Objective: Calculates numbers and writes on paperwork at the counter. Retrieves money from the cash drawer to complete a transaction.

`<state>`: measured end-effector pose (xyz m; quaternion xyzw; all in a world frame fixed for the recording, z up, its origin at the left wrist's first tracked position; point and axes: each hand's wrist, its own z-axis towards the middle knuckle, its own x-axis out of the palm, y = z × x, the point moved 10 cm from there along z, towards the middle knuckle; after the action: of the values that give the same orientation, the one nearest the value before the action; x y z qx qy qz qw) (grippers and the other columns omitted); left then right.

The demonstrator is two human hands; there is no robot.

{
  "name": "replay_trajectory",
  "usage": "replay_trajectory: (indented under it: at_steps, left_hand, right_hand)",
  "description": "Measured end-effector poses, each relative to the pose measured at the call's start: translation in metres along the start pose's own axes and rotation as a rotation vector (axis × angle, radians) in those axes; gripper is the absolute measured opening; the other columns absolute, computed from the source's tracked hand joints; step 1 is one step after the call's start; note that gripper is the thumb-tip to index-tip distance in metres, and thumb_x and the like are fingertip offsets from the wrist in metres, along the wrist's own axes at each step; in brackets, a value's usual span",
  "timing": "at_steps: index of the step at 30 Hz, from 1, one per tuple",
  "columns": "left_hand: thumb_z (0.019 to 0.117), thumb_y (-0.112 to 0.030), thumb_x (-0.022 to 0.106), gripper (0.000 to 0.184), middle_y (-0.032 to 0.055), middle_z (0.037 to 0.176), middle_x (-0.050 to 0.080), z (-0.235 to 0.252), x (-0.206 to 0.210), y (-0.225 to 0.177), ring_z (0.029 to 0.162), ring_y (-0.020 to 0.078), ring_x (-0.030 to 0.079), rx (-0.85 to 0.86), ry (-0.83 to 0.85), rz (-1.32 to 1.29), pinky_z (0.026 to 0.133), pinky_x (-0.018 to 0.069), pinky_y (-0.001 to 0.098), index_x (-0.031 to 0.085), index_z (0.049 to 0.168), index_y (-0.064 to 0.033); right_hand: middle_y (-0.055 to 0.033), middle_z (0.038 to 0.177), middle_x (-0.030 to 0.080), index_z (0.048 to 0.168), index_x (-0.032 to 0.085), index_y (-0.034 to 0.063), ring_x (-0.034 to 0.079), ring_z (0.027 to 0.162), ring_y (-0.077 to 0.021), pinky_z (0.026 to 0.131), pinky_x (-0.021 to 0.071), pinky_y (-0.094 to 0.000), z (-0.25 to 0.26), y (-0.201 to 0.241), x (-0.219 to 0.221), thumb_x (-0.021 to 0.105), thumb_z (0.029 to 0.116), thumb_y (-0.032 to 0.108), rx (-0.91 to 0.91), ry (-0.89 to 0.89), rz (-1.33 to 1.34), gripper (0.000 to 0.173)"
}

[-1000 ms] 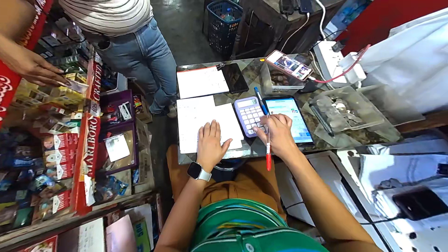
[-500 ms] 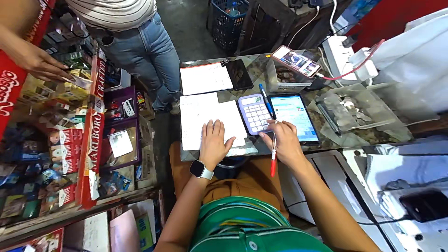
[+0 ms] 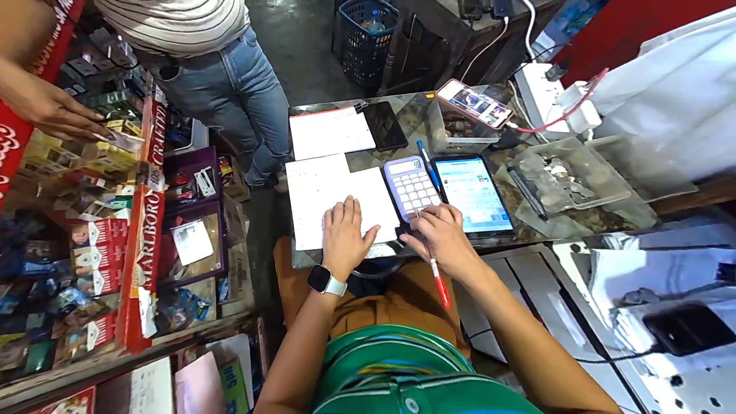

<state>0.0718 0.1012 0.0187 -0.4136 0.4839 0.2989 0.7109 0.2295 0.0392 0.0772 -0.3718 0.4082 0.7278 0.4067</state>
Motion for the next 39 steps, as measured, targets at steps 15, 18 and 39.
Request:
replay_trajectory:
  at_steps: [15, 18, 39]
  left_hand:
    - [0.1013, -0.06, 0.045, 0.078, 0.022, 0.154, 0.049, -0.008, 0.0, -0.006, 0.145, 0.0449, 0.041, 0.003, 0.009, -0.014, 0.119, 0.0271, 0.0638, 0.053, 0.145, 0.0041]
    - [0.1001, -0.063, 0.044, 0.082, 0.0205, 0.157, 0.046, -0.01, 0.001, -0.006, 0.147, 0.0435, 0.038, -0.007, 0.013, -0.005, 0.119, 0.0249, 0.064, 0.05, 0.148, 0.0032]
    - [0.1, -0.067, 0.038, 0.085, 0.0153, 0.163, 0.038, -0.008, 0.005, -0.001, 0.148, 0.0371, 0.039, -0.043, 0.09, 0.003, 0.118, 0.0249, 0.0605, 0.042, 0.154, -0.001]
  right_hand:
    - [-0.0265, 0.112, 0.07, 0.108, 0.067, -0.0059, 0.067, 0.11, -0.0442, 0.105, 0.0427, -0.0629, -0.003, -0.039, -0.012, 0.057, 0.1024, 0.038, 0.126, -0.056, 0.041, 0.045]
    - [-0.0247, 0.109, 0.071, 0.105, 0.068, -0.0049, 0.07, 0.104, -0.0426, 0.104, 0.0417, -0.0649, 0.004, -0.034, -0.014, 0.056, 0.1023, 0.039, 0.111, -0.058, 0.005, 0.045]
    - [-0.0231, 0.106, 0.07, 0.102, 0.067, -0.0015, 0.065, 0.108, -0.0431, 0.104, 0.0371, -0.0658, 0.003, -0.021, -0.036, 0.053, 0.1025, 0.048, 0.054, -0.111, -0.002, 0.052]
